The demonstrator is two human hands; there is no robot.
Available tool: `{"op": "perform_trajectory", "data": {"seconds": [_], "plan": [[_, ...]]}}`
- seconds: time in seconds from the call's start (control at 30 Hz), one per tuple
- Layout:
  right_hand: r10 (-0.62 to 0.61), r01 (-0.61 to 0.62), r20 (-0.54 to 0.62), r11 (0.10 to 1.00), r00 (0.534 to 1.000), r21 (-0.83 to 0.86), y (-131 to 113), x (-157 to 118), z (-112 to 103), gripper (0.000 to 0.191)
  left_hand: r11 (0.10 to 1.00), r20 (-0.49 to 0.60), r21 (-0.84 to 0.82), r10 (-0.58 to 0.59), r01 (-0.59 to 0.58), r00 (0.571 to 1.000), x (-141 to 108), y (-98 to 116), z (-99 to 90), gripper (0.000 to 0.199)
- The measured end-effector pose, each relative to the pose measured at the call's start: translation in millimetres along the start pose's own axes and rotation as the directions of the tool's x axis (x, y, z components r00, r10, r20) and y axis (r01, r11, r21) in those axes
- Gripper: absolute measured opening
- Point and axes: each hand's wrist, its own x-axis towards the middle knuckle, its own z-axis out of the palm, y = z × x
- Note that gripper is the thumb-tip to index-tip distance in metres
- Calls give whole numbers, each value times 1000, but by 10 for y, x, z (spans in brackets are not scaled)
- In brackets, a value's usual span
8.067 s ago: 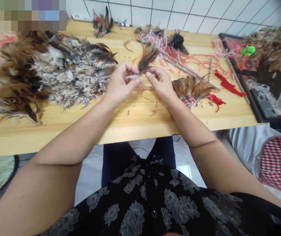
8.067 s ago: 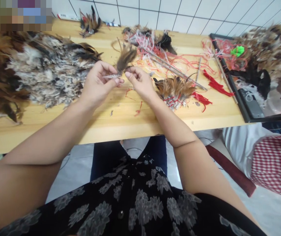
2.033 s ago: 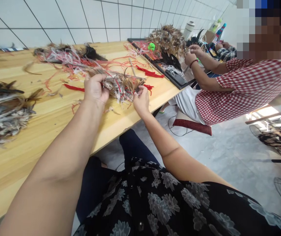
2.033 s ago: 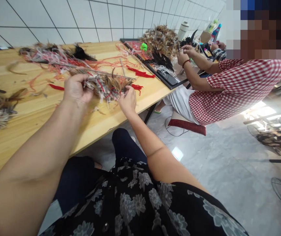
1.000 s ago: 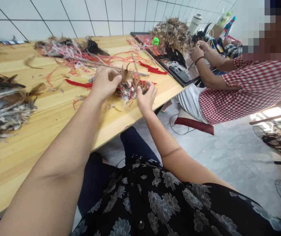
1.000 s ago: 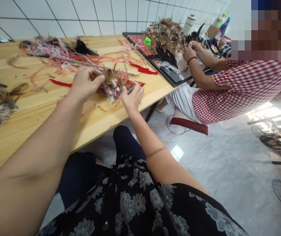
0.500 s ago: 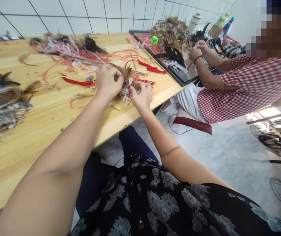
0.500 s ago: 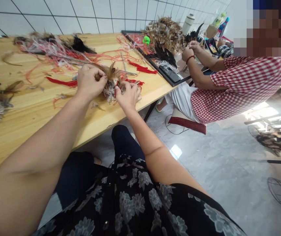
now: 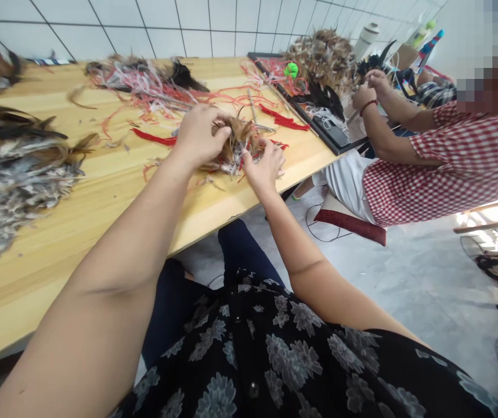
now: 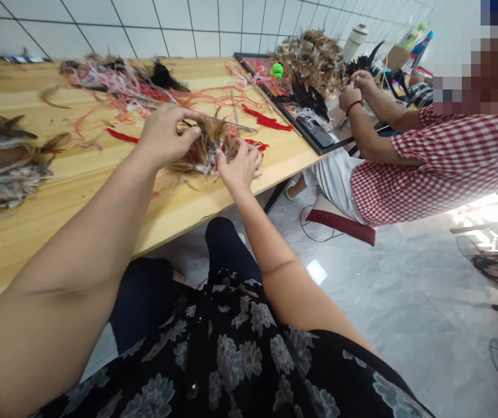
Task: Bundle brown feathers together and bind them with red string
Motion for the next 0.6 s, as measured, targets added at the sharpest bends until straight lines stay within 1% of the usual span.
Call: {"op": "perform_trajectory", "data": {"seconds": [0.07,0.13,0.17,0.23,0.27,0.33,0.37,0.4,0.43,0.5,0.53,0.6], "plan": [[11,-11,-13,1000,1000,5,5,7,-1,71,999,-55,25,-30,31,998,-16,44,-144,37],[16,-16,-32,1000,999,8,15,14,1,72,996,-59,84,-36,41,998,-64,96,-293,26],[18,-18,-44,1000,999,9,22,17,3,72,991,-26,127,-29,32,999,-101,116,-355,19],[16,-15,-71,1000,997,11,42,24,13,71,974,89,227,-21,0,996,-202,131,-427,9],[11,-10,-84,1000,996,11,55,28,21,69,962,158,273,-21,-23,987,-262,121,-433,10],[-3,3,-105,1000,994,6,89,40,48,66,938,272,339,-32,-65,962,-392,76,-391,23],[-9,9,-114,1000,993,-2,111,49,66,65,930,302,360,-34,-81,953,-455,49,-352,29],[-14,12,-125,1000,992,-13,135,61,85,64,923,312,375,-34,-90,950,-512,25,-306,30],[-18,15,-138,1000,990,-26,161,76,106,63,917,306,388,-33,-93,951,-560,9,-257,27],[-50,40,-174,998,984,-56,215,113,139,61,906,250,418,-41,-69,967,-619,15,-164,13],[-81,68,-193,995,978,-73,238,132,147,59,903,210,427,-49,-46,977,-626,35,-121,15],[-174,152,-220,982,960,-114,269,160,138,54,915,131,403,-50,-7,990,-596,89,-46,27]]}}
